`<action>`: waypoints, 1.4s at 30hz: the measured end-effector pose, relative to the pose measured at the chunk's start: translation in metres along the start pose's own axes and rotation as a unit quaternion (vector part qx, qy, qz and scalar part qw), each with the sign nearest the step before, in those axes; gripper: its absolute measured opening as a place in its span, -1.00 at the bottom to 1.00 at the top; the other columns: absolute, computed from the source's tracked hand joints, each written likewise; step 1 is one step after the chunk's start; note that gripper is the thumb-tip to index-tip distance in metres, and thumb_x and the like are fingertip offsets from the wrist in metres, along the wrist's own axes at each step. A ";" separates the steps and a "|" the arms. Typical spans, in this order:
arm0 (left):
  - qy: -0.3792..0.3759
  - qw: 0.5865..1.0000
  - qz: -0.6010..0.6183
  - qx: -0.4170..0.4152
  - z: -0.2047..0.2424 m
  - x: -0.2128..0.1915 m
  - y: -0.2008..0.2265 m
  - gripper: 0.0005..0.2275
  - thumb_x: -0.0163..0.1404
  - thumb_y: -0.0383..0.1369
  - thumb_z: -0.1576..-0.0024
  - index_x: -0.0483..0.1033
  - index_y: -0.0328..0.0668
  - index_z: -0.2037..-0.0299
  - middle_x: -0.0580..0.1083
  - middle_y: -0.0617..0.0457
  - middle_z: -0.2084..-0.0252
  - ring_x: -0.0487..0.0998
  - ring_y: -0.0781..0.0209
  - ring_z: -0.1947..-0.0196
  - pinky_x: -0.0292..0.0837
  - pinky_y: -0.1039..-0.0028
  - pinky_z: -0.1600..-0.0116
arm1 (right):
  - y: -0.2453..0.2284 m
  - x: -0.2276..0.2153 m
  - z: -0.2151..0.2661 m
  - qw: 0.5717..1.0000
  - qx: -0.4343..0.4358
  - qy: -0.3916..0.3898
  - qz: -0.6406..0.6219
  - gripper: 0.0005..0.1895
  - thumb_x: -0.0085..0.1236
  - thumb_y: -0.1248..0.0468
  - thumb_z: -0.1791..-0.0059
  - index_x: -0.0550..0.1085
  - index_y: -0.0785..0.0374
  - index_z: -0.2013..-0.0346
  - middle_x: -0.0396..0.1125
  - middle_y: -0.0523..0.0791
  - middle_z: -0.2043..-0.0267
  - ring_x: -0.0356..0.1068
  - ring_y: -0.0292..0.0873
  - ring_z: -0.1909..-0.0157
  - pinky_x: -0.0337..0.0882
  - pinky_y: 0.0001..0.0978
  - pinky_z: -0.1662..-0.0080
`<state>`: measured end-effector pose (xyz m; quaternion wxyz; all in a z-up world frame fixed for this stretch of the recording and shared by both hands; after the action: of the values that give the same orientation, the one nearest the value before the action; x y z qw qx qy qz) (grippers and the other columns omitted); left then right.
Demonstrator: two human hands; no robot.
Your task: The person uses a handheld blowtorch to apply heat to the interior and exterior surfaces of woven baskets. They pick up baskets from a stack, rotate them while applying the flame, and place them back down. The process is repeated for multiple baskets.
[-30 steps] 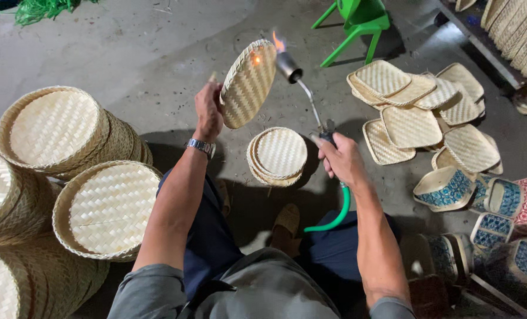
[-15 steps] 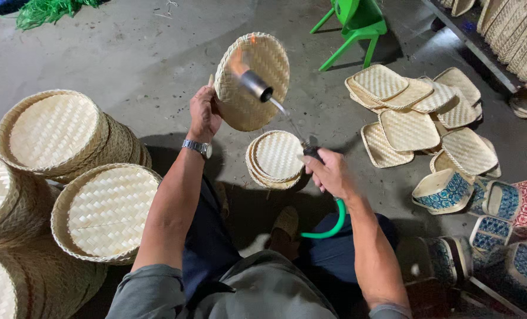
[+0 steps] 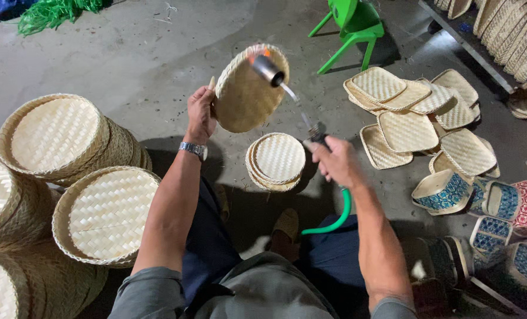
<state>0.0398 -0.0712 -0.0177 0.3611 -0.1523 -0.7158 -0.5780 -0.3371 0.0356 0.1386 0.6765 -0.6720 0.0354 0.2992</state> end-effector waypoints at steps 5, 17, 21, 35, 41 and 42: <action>-0.049 0.998 0.036 0.009 0.008 -0.001 0.022 -0.85 -0.07 -0.46 -0.32 0.55 -0.33 0.22 0.50 0.13 0.37 0.45 0.39 0.43 0.40 0.56 0.28 | 0.007 -0.036 0.004 0.998 0.049 0.050 0.009 -0.62 0.12 0.07 -0.09 0.40 0.30 0.46 0.26 -0.17 0.62 0.21 -0.37 0.67 0.20 -0.48 0.62; -0.030 0.984 0.174 0.010 -0.005 -0.008 -0.003 -0.88 -0.08 -0.49 -0.37 0.46 -0.37 0.19 0.48 0.03 0.23 0.52 0.20 0.24 0.54 0.31 0.00 | 0.003 0.004 0.016 1.000 0.000 -0.004 0.007 -0.64 0.08 0.08 -0.08 0.44 0.33 0.43 0.29 -0.18 0.62 0.25 -0.39 0.64 0.28 -0.49 0.60; 0.009 0.987 0.161 -0.015 0.004 0.003 0.002 -0.85 -0.17 -0.46 -0.31 0.48 -0.35 0.18 0.53 -0.04 0.21 0.57 0.16 0.22 0.56 0.30 0.01 | -0.001 0.015 0.013 1.000 -0.025 0.001 0.001 -0.67 0.09 0.09 -0.06 0.45 0.32 0.40 0.33 -0.19 0.58 0.27 -0.39 0.63 0.29 -0.48 0.61; 0.027 0.970 0.242 0.010 -0.008 -0.012 0.003 -0.78 -0.19 -0.44 -0.28 0.47 -0.43 0.02 0.57 -0.11 0.02 0.62 0.05 0.01 0.55 0.19 -0.16 | 0.012 0.040 0.027 0.996 0.010 -0.050 0.073 -0.70 0.12 0.07 -0.02 0.51 0.28 0.35 0.36 -0.20 0.57 0.29 -0.38 0.66 0.28 -0.45 0.62; 0.012 0.961 0.276 0.024 -0.007 -0.012 0.019 -0.70 -0.20 -0.43 -0.31 0.40 -0.51 -0.14 0.54 -0.17 -0.06 0.59 0.00 -0.05 0.53 0.16 -0.22 | 0.028 0.033 0.037 0.992 0.057 -0.068 0.088 -0.67 0.12 0.06 -0.03 0.49 0.30 0.37 0.35 -0.19 0.58 0.28 -0.37 0.64 0.29 -0.46 0.62; 0.027 0.964 0.264 0.027 -0.006 -0.013 0.023 -0.70 -0.21 -0.43 -0.32 0.38 -0.52 -0.16 0.54 -0.21 -0.07 0.59 -0.03 -0.07 0.53 0.14 -0.23 | 0.034 0.032 0.039 0.989 0.074 -0.078 0.104 -0.67 0.13 0.05 -0.02 0.50 0.29 0.38 0.36 -0.19 0.58 0.29 -0.37 0.64 0.30 -0.46 0.62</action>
<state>0.0651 -0.0673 -0.0098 0.5237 -0.3105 -0.6555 -0.4469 -0.3402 0.0802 0.0972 0.6903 -0.5873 0.0745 0.4160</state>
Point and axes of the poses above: each hand's wrist, its own z-axis away from the middle knuckle, its own x-axis out of the palm, y = z × x, the point moved 5 cm from there along -z, towards the middle knuckle
